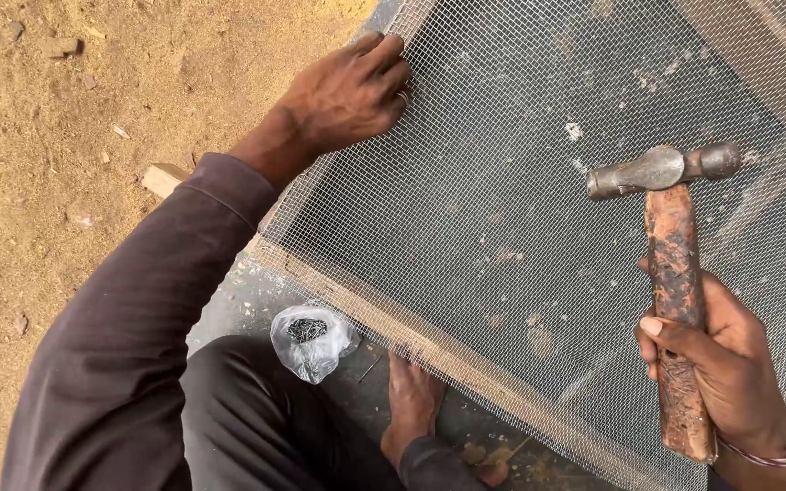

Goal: Hammering small nails to secure wire mesh onto a wooden frame to build a sieve.

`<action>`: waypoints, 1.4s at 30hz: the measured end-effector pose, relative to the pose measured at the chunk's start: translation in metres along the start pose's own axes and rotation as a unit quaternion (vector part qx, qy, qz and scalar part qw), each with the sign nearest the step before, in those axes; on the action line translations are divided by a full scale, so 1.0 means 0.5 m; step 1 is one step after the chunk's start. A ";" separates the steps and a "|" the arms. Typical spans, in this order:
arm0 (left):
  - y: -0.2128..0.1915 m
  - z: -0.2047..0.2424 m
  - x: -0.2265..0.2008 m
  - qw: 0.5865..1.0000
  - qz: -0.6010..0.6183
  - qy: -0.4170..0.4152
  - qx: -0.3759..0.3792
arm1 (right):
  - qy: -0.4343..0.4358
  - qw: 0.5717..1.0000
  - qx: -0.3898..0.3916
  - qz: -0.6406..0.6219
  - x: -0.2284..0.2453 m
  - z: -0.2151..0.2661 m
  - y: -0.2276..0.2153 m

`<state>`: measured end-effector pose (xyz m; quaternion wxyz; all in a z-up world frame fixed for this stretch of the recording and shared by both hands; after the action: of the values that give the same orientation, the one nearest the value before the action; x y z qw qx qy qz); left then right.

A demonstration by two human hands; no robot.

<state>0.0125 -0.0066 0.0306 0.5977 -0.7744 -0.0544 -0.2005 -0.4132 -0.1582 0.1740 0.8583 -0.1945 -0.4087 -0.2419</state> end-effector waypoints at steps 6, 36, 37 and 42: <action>0.004 -0.003 0.002 0.998 0.027 -0.009 0.048 | 0.016 1.000 -0.011 0.000 0.008 0.010 0.007; 0.024 0.025 0.004 0.982 0.160 -0.095 0.004 | 0.002 1.000 0.021 -0.023 -0.016 0.005 0.012; 0.023 0.024 0.004 0.983 0.157 -0.097 0.005 | -0.001 0.999 0.023 -0.023 -0.014 0.003 0.015; 0.022 0.014 0.000 0.982 0.145 -0.121 0.031 | 0.011 1.000 0.008 -0.003 -0.006 0.003 0.023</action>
<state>0.0177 -0.0029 0.0192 0.6329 -0.7739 -0.0195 -0.0152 -0.4090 -0.1475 0.1710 0.8636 -0.1837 -0.4013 -0.2437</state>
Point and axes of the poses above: each hand's wrist, its own z-axis away from the middle knuckle, its own y-axis out of the palm, x = y × z, the point moved 1 cm from there along -z, towards the middle knuckle, and after that the axes turned 1 degree about -y, right-handed, at the moved point
